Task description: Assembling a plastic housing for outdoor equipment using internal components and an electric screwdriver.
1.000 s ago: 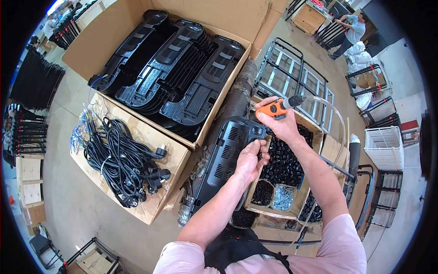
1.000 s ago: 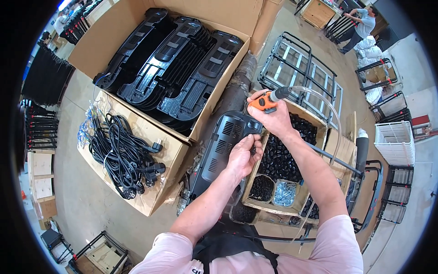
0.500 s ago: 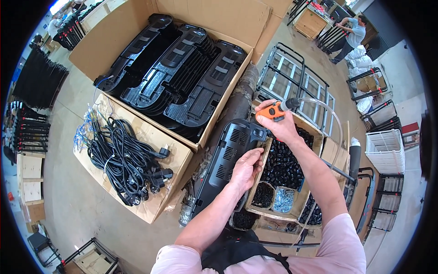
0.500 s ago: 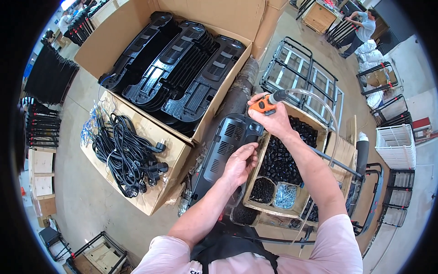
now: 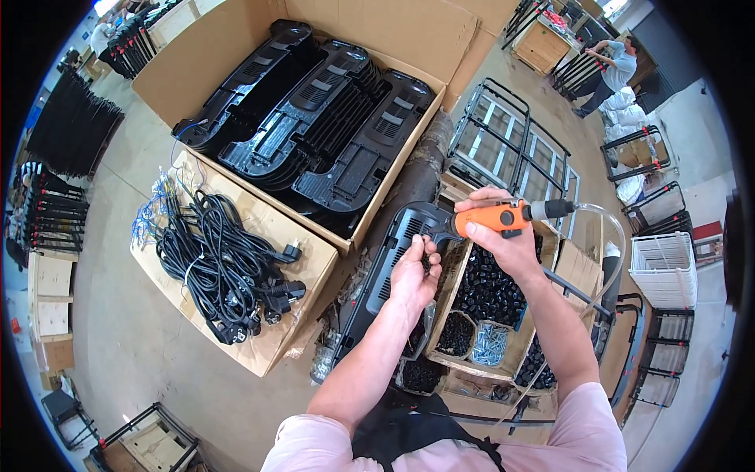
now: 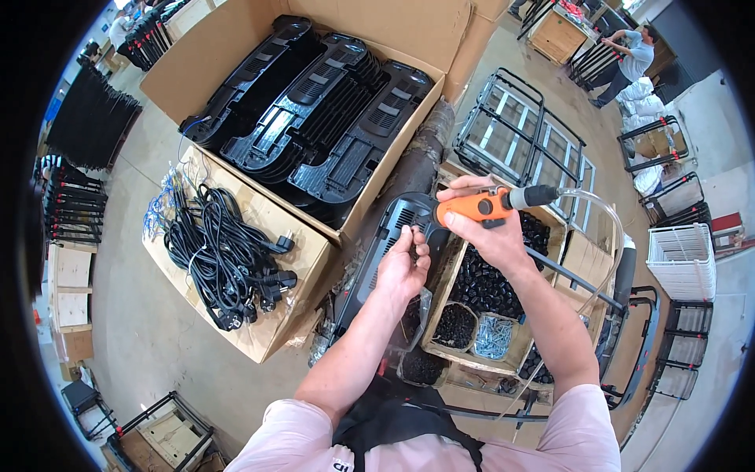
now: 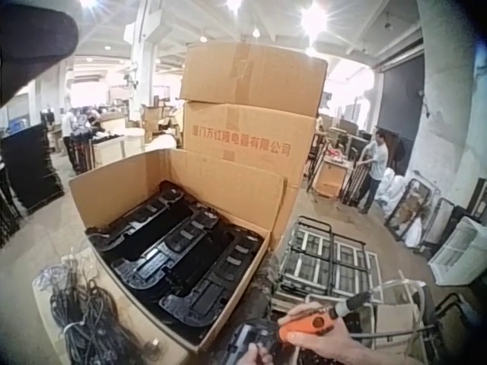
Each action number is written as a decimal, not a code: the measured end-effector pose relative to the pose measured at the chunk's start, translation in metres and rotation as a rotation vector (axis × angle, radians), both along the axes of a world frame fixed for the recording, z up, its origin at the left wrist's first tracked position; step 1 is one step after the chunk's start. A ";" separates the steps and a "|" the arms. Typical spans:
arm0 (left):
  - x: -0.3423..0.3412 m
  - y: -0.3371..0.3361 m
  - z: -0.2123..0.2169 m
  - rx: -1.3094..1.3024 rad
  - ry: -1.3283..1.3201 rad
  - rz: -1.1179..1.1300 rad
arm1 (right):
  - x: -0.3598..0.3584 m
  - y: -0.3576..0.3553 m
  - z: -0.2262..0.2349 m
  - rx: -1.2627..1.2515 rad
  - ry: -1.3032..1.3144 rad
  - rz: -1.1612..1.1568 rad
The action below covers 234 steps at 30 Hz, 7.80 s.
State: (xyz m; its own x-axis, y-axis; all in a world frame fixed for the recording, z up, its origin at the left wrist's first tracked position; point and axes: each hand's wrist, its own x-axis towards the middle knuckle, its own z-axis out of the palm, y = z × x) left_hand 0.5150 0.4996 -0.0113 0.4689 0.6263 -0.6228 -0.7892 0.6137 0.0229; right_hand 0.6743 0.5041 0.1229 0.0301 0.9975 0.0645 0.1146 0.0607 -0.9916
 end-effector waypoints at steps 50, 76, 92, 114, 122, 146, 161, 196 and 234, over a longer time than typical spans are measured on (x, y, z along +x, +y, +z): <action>-0.050 -0.077 0.010 -0.072 0.005 -0.210 | -0.071 0.050 -0.046 -0.001 -0.230 0.053; -0.096 -0.149 0.003 0.151 0.232 -0.704 | -0.023 -0.145 0.030 0.026 -0.101 -0.422; -0.003 -0.253 -0.125 0.661 0.936 -1.709 | 0.086 -0.322 0.005 0.166 0.143 -0.731; 0.184 -0.124 -0.152 2.284 1.773 -1.483 | 0.164 -0.390 -0.095 -0.130 0.365 -0.790; 0.161 -0.105 -0.142 2.422 1.677 -1.630 | 0.168 -0.324 -0.149 -0.216 0.361 -0.810; 0.154 -0.094 -0.140 2.229 1.760 -1.546 | 0.135 -0.333 -0.234 -0.542 -1.157 -0.104; 0.103 -0.111 -0.085 0.308 0.125 -0.755 | 0.142 -0.324 -0.238 -0.564 -0.466 -0.532; -0.027 -0.213 0.005 0.516 0.399 -0.837 | 0.002 -0.274 -0.133 -0.182 -0.154 -0.270; -0.254 -0.225 0.017 0.502 0.214 -0.784 | -0.213 -0.166 -0.130 0.356 -0.872 0.132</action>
